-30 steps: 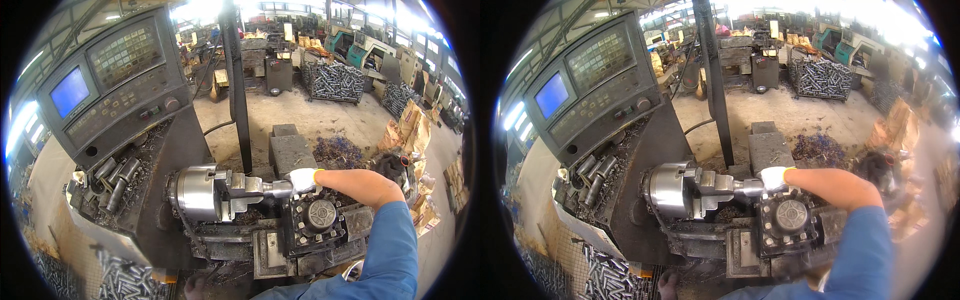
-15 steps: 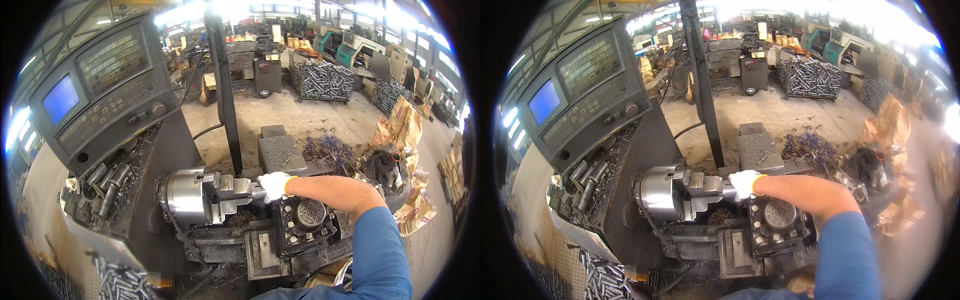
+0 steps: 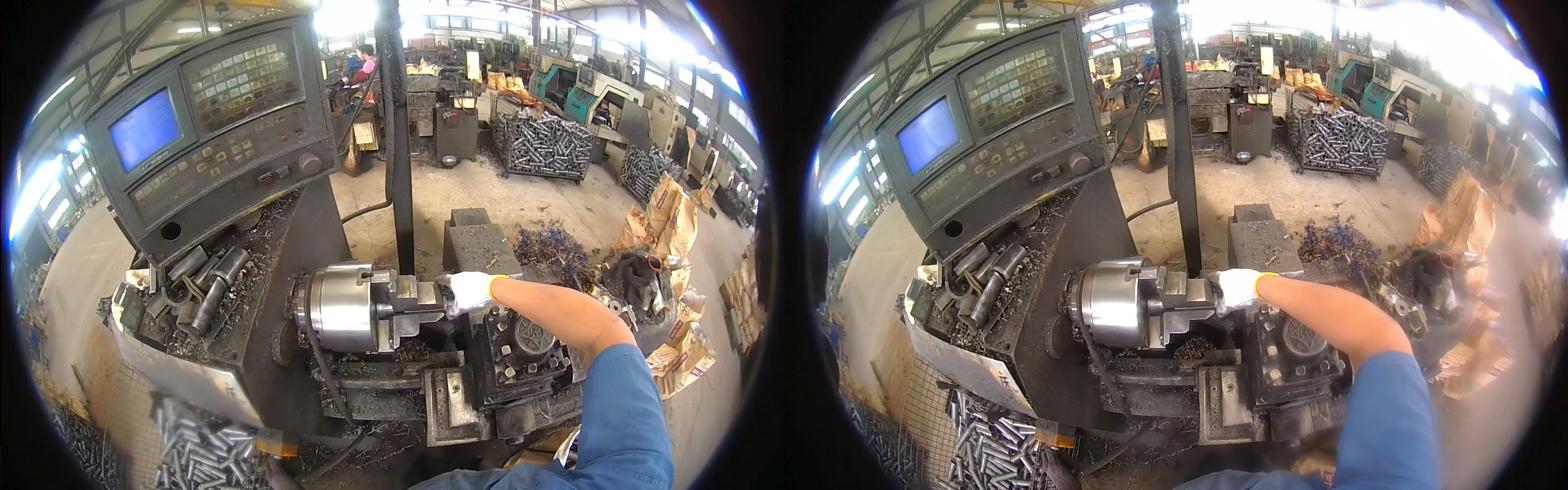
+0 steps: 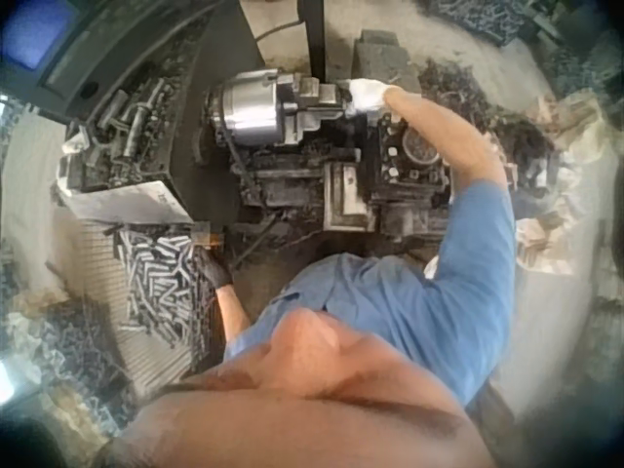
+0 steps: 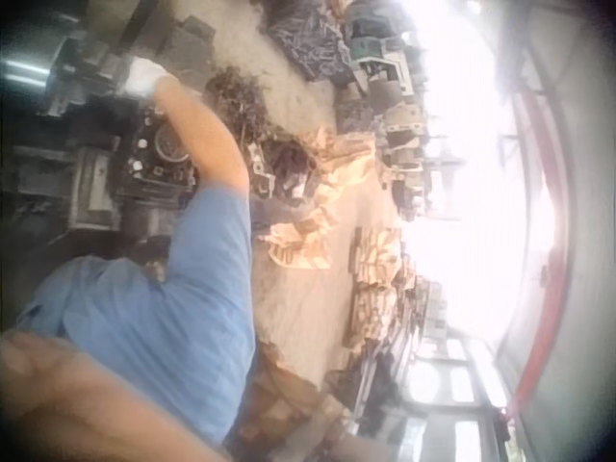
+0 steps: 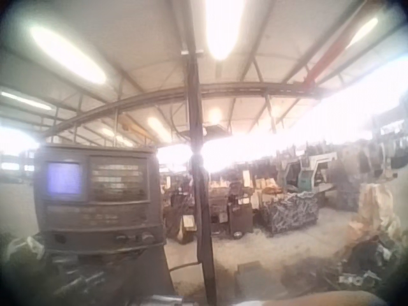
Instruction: The person repeatedly loads cylindrical metal parts into a lathe chuck, secures them, and removes them after machining. The parts are placed into a wire basket after removal. The cycle is repeated continuously throughout the clip.
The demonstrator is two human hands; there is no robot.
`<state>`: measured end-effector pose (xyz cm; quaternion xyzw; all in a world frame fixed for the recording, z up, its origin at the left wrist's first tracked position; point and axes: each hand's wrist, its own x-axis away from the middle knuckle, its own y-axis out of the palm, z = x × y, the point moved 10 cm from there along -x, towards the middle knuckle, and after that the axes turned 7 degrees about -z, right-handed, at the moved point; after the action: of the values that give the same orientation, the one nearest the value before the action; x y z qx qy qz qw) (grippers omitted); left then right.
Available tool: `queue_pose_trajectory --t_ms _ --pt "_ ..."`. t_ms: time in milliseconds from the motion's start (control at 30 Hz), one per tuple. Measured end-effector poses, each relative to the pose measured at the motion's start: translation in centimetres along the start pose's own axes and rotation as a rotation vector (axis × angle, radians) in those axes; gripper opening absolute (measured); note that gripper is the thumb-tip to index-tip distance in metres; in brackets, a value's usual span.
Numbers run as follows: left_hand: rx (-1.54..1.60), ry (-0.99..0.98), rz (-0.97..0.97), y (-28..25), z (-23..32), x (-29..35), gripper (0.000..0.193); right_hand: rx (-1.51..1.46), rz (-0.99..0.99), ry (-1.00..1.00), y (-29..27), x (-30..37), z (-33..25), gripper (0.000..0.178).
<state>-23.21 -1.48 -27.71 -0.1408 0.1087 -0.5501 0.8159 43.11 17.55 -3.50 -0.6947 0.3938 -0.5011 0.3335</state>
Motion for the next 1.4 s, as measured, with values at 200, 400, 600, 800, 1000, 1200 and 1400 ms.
queue_pose_trajectory --t_ms 200,400,600,800,1000,1200,1400 --pt "-0.291 -0.107 0.158 -1.2 12.6 5.4 0.043 -0.357 0.517 -0.088 -4.6 16.2 -3.0 0.057" --pt "-0.422 1.093 0.204 8.4 40.5 5.1 0.055 -0.563 0.839 -0.343 1.4 28.9 -6.7 0.033" --pt "-0.745 0.867 0.090 22.9 56.7 -10.2 0.091 -0.738 0.716 -0.218 6.8 29.9 -5.1 0.036" --pt "-0.905 0.668 0.064 25.9 58.8 -16.0 0.097 -0.869 0.413 -0.103 12.3 29.0 -3.4 0.039" --pt "-0.732 0.986 -0.097 20.0 42.6 2.2 0.047 -0.749 0.203 -0.330 17.1 22.6 -9.2 0.036" --pt "-0.296 -0.542 0.216 -8.2 -3.0 32.2 0.040 -0.880 -0.436 -0.599 30.8 14.2 -25.0 0.031" --pt "-0.905 -1.657 1.077 -20.5 -12.0 100.3 0.028 0.008 -0.631 -0.976 48.7 16.8 -45.1 0.037"
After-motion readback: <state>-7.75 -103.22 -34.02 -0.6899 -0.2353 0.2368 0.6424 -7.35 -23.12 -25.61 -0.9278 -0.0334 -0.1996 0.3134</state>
